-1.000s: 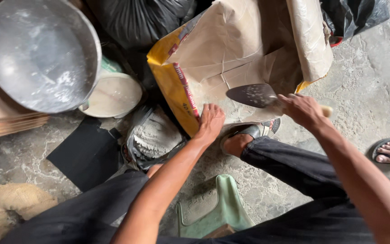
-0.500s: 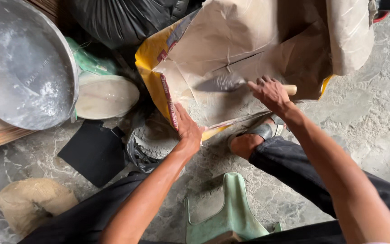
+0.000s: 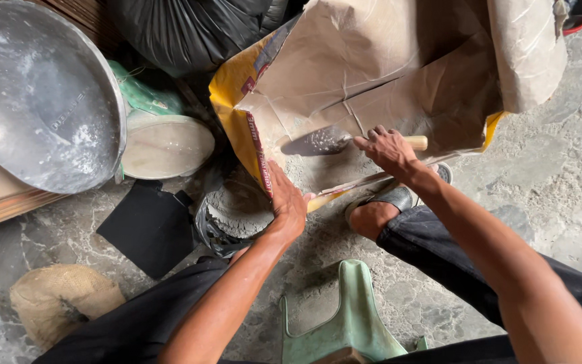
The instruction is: The person scoops dry cement powder from a large bag into a smaller bag using a trowel, while holding the opening of the larger bag open with their other hand.
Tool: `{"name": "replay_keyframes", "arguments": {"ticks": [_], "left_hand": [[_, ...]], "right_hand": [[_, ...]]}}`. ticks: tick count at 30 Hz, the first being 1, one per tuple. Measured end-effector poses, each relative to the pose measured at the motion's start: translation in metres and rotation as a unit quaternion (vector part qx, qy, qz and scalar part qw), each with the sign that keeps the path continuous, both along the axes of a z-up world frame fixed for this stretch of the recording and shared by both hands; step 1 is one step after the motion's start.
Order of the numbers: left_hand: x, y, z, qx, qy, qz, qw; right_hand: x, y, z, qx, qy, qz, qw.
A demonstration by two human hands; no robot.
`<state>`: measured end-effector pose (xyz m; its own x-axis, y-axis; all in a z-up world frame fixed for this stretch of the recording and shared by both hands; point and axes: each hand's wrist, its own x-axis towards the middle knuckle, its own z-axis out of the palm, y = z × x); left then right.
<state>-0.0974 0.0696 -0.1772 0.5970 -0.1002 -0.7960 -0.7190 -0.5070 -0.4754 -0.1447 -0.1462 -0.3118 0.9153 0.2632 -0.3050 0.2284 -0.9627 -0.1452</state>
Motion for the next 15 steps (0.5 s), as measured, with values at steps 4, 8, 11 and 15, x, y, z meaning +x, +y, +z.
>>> {"name": "replay_keyframes", "arguments": {"ticks": [4,8,11,15], "left_hand": [[-0.001,0.000,0.002,-0.007,-0.011,-0.015,1.000],[-0.002,0.002,0.012,-0.021,-0.021,-0.018,0.999],[-0.003,0.009,-0.003,-0.025,-0.001,-0.022,0.999],[-0.007,0.002,0.002,-0.032,-0.007,-0.022,0.999]], "right_hand": [[-0.008,0.000,0.016,-0.045,0.040,0.060,0.996],[-0.002,0.003,0.026,-0.032,0.073,0.036,0.996],[-0.008,0.008,0.002,-0.034,0.070,0.025,0.997],[-0.021,-0.007,0.018,-0.061,0.044,0.083,0.994]]}}
